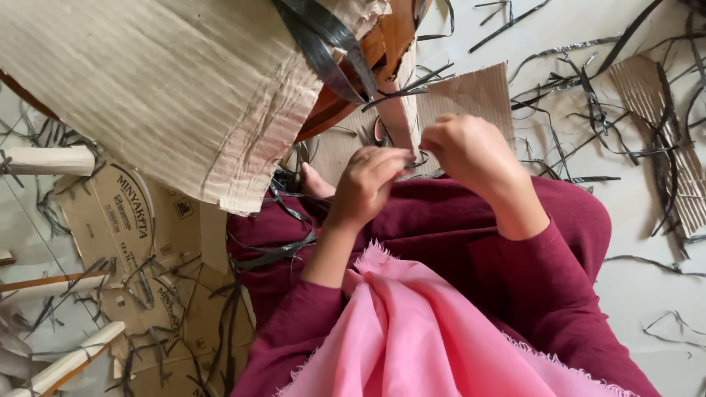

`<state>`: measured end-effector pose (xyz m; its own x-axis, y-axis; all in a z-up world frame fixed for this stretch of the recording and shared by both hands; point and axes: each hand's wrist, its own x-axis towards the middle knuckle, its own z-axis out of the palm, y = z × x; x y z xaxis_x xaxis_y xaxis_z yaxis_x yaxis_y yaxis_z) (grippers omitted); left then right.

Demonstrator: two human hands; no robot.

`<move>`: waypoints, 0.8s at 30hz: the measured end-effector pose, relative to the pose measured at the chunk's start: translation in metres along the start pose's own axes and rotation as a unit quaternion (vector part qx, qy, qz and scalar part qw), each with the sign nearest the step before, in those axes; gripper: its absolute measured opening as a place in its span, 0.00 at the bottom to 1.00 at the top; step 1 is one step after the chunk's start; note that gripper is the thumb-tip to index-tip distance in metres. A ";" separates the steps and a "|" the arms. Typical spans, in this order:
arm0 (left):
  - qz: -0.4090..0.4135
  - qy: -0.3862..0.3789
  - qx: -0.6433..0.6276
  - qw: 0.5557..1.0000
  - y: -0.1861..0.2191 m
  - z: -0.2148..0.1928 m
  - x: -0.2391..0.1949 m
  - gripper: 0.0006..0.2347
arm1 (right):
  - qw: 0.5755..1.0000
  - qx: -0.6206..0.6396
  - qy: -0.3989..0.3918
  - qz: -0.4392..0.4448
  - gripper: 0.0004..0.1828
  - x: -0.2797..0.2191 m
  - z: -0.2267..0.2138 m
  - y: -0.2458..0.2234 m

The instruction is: Tying thin flexible strips onto a frame to secure them as part of a manual assembly process.

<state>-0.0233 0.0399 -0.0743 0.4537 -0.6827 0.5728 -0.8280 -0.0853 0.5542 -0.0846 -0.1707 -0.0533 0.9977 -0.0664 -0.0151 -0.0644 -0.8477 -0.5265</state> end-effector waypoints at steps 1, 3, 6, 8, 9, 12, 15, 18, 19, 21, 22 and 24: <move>-0.032 0.019 -0.018 0.999 -0.008 0.011 0.002 0.04 | 1.000 -0.012 -0.022 -0.016 0.11 -0.004 -0.004 -0.007; -0.064 0.037 -0.037 0.997 -0.010 0.020 0.014 0.03 | 0.998 -0.024 -0.045 -0.032 0.09 -0.009 -0.012 -0.012; -0.097 0.032 -0.084 0.991 0.001 0.017 0.035 0.05 | 0.997 -0.052 -0.041 -0.038 0.07 -0.014 -0.027 -0.013; -0.100 0.017 -0.091 0.991 0.001 0.016 0.037 0.07 | 0.996 0.005 -0.065 -0.058 0.06 -0.016 -0.044 -0.024; -0.101 0.016 -0.091 0.991 -0.001 0.022 0.036 0.07 | 0.996 0.006 -0.067 -0.058 0.06 -0.016 -0.045 -0.027; -0.073 0.030 -0.023 0.997 -0.007 0.034 0.030 0.04 | 0.993 0.035 -0.055 -0.099 0.04 -0.013 -0.049 -0.033; -0.125 0.013 -0.028 0.992 -0.012 0.036 0.024 0.07 | 0.992 0.085 0.006 -0.088 0.04 -0.011 -0.054 -0.031; -0.156 0.024 -0.014 0.987 -0.010 0.032 0.027 0.08 | 0.990 0.112 0.064 -0.065 0.09 -0.012 -0.053 -0.024; -0.188 0.025 -0.037 0.981 -0.008 0.032 0.028 0.07 | 0.988 0.119 0.068 -0.070 0.10 -0.011 -0.050 -0.022; -0.219 0.026 -0.060 0.974 -0.002 0.032 0.030 0.07 | 0.987 0.126 0.072 -0.073 0.12 -0.007 -0.037 -0.015; -0.254 0.027 -0.074 0.964 0.001 0.031 0.032 0.06 | 0.984 0.128 0.094 -0.074 0.08 -0.005 -0.027 -0.010; -0.291 0.030 -0.087 0.952 0.005 0.032 0.029 0.05 | 0.982 0.131 0.115 -0.077 0.06 -0.003 -0.013 -0.006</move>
